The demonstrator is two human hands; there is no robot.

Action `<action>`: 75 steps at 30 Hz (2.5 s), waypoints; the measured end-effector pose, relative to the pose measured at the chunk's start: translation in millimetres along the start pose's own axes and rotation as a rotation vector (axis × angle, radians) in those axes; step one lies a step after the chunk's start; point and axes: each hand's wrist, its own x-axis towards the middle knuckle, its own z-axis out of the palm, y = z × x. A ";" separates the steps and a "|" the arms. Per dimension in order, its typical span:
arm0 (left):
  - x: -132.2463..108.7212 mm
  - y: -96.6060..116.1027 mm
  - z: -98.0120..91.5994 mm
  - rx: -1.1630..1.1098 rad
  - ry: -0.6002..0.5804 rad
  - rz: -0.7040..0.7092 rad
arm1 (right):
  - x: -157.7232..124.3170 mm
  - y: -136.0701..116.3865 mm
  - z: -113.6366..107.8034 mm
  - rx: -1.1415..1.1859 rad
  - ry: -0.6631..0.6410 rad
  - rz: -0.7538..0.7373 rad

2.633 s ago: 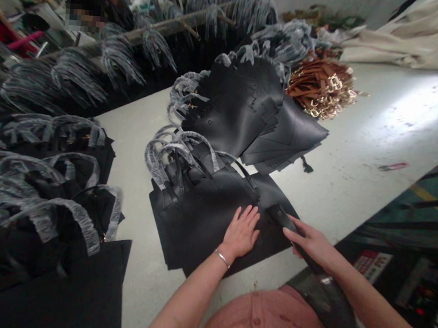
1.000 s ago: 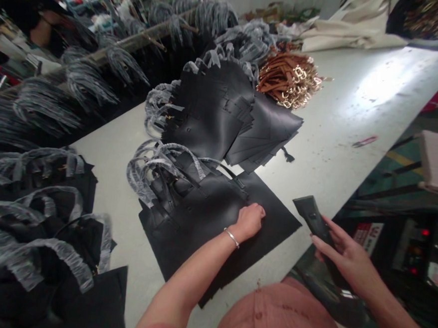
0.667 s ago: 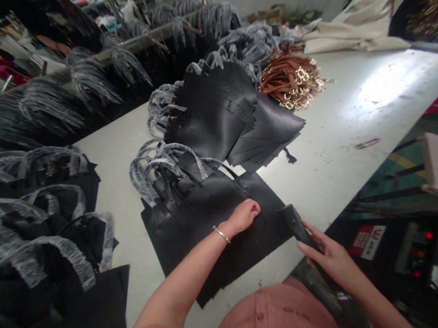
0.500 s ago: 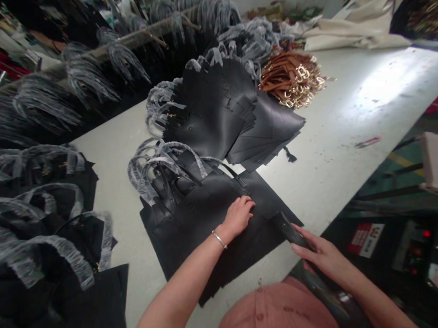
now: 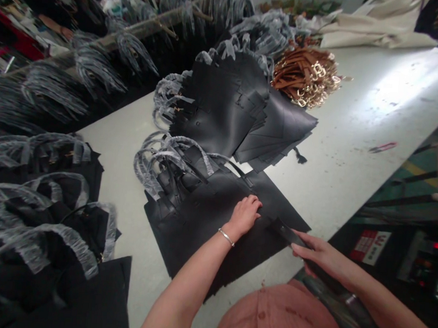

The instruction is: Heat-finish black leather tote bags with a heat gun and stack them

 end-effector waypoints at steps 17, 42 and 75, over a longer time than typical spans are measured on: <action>2.2 -4.3 3.2 0.002 0.012 0.018 | -0.6 -21.0 -4.2 -0.111 0.122 -0.020; 4.7 -3.6 1.9 0.000 -0.008 0.014 | -0.3 -14.2 -6.3 -0.210 0.323 -0.168; -61.7 -25.5 -17.6 -0.442 0.335 0.261 | -29.0 -12.3 -6.1 -0.219 0.073 -0.148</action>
